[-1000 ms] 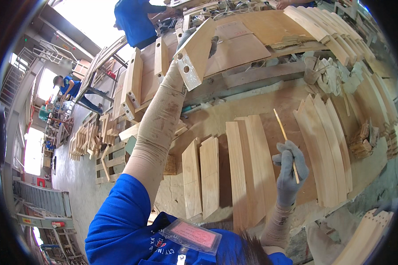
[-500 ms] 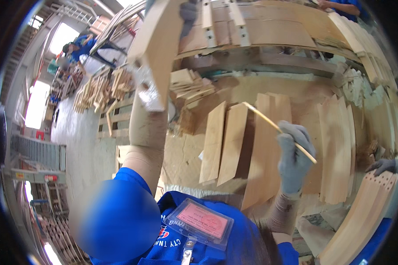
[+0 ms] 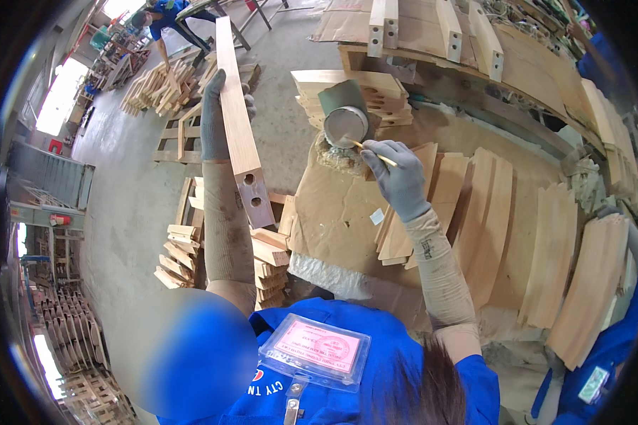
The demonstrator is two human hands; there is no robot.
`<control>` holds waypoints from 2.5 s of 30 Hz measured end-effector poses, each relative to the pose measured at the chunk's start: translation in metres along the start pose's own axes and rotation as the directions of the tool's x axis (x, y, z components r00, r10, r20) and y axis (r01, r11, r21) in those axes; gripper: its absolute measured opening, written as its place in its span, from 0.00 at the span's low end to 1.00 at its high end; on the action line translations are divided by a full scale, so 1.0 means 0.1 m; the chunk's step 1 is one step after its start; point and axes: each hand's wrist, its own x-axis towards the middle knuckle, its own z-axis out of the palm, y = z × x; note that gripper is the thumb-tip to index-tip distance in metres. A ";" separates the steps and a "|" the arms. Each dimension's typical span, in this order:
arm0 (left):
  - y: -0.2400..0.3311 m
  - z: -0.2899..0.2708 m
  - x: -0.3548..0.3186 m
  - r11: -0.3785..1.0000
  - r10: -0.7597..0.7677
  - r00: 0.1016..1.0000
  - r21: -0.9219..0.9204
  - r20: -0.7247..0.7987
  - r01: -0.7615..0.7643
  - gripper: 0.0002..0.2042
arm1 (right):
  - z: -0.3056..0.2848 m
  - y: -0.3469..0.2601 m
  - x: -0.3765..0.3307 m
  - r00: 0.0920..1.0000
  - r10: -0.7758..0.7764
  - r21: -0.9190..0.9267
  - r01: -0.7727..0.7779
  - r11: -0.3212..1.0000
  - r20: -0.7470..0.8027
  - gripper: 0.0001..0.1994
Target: The person repeatedly picks up wooden planks with holes, dips a brush into a container of white glue, and applies the glue to the holes and edges of each plank. After coating, the person places the plank on a nearby stack and repeats the process with the next piece.
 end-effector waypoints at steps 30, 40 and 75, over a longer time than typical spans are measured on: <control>-0.32 -0.76 0.19 0.975 -0.194 0.981 -0.112 0.008 0.193 0.12 | 0.88 -0.33 -0.82 0.458 0.882 0.924 -0.275 0.264 -0.115 0.12; -0.45 -0.88 0.29 0.982 -0.178 0.984 -0.076 -0.023 0.176 0.16 | 0.12 -1.30 -0.40 0.838 0.536 0.829 -0.225 0.512 -0.103 0.11; -0.28 -0.50 0.05 0.995 -0.049 0.998 0.086 -0.037 0.052 0.18 | -0.77 -2.35 0.39 0.692 -0.358 -0.015 0.470 0.882 0.627 0.05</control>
